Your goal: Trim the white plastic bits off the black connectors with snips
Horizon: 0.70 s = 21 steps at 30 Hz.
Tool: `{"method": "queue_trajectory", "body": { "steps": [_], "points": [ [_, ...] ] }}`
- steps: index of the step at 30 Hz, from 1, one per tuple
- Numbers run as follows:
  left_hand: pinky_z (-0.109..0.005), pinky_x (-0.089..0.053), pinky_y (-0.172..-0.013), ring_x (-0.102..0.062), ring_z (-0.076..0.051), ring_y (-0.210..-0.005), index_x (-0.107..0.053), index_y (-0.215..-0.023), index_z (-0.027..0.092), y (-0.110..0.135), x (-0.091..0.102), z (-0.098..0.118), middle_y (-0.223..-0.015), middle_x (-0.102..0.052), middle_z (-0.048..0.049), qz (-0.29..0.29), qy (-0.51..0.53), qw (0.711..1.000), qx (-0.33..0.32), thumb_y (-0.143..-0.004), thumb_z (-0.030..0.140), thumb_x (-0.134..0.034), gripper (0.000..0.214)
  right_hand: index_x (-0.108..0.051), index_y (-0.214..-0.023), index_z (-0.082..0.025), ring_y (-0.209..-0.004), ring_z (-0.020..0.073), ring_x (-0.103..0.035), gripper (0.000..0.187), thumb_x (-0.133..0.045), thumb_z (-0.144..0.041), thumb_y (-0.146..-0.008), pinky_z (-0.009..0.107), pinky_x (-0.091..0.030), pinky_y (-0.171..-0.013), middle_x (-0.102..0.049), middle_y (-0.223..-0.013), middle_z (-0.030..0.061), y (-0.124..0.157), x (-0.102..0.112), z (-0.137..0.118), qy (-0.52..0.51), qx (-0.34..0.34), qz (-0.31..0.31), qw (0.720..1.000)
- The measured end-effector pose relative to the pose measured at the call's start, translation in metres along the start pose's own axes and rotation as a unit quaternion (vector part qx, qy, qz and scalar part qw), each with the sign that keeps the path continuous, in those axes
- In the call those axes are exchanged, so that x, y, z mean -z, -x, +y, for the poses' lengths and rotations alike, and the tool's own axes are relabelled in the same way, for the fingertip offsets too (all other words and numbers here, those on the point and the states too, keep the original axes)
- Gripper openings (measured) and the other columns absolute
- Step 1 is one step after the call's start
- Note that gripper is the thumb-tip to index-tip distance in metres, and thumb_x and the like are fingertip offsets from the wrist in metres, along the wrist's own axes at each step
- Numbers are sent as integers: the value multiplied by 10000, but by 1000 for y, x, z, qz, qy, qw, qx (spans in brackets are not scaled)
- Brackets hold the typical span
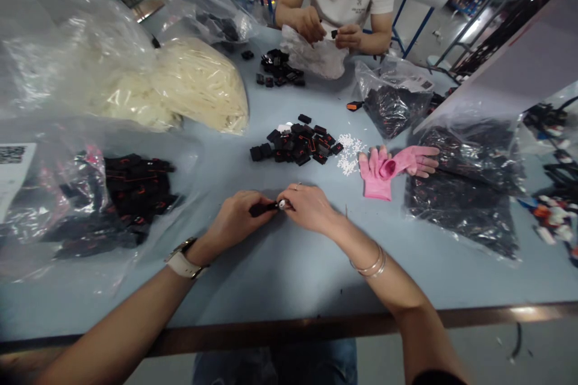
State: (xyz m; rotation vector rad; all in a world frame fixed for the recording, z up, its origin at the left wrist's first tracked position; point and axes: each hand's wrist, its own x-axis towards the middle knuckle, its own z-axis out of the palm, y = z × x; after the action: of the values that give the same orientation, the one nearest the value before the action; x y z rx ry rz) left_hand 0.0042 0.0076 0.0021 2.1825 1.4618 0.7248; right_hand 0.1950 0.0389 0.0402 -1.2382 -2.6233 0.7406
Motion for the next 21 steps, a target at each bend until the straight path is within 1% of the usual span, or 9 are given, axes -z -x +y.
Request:
{"method": "queue_trajectory", "body": {
  "steps": [3, 6, 12, 15, 17, 21],
  "points": [
    [-288, -465, -696, -607, -154, -652, -635, -729, 196, 0, 0, -1, -687, -679, 10, -1, -6, 1000, 1, -793, 227, -657, 75, -697, -1020, -195, -878, 166, -624, 260, -523, -102, -851, 271, -413, -741, -702, -1006, 54, 1, -1, -3, 27, -4, -5, 1000],
    [-291, -468, -702, -604, -151, -650, -631, -720, 197, 1, -1, -2, -683, -677, 12, 1, -7, 1000, 0, -800, 227, -644, 86, -705, -1028, -201, -853, 157, -620, 284, -512, -95, -850, 262, -404, -703, -702, -1011, 53, 2, -2, -4, 42, 6, -4, 999],
    [-294, -473, -713, -598, -146, -631, -637, -720, 189, 1, 2, 1, -661, -669, 13, -2, 7, 1000, 7, -798, 222, -649, 85, -732, -1016, -270, -809, 132, -601, 326, -535, -93, -825, 248, -402, -677, -685, -989, 14, 3, -4, 7, 19, 47, 15, 999],
    [-291, -472, -699, -596, -149, -635, -641, -725, 192, 0, 3, 2, -659, -669, 12, -3, 9, 1000, 17, -803, 226, -641, 85, -723, -1056, -284, -797, 127, -595, 323, -537, -118, -850, 246, -400, -666, -672, -983, 12, 2, -7, 12, 21, 45, 31, 998],
    [-287, -471, -687, -597, -153, -642, -642, -728, 194, 0, 3, 2, -658, -669, 10, -4, 10, 1000, 23, -804, 231, -639, 84, -714, -1070, -274, -811, 125, -598, 300, -542, -135, -868, 241, -398, -668, -674, -984, 16, 1, -9, 13, 22, 43, 45, 998],
    [-288, -471, -686, -601, -158, -648, -643, -721, 193, 0, 3, 4, -662, -672, 8, -8, 11, 999, 35, -794, 232, -652, 83, -726, -991, -262, -804, 123, -595, 245, -564, -134, -859, 236, -374, -646, -692, -960, 13, 1, -12, 13, 62, 55, 53, 995]
  ]
}}
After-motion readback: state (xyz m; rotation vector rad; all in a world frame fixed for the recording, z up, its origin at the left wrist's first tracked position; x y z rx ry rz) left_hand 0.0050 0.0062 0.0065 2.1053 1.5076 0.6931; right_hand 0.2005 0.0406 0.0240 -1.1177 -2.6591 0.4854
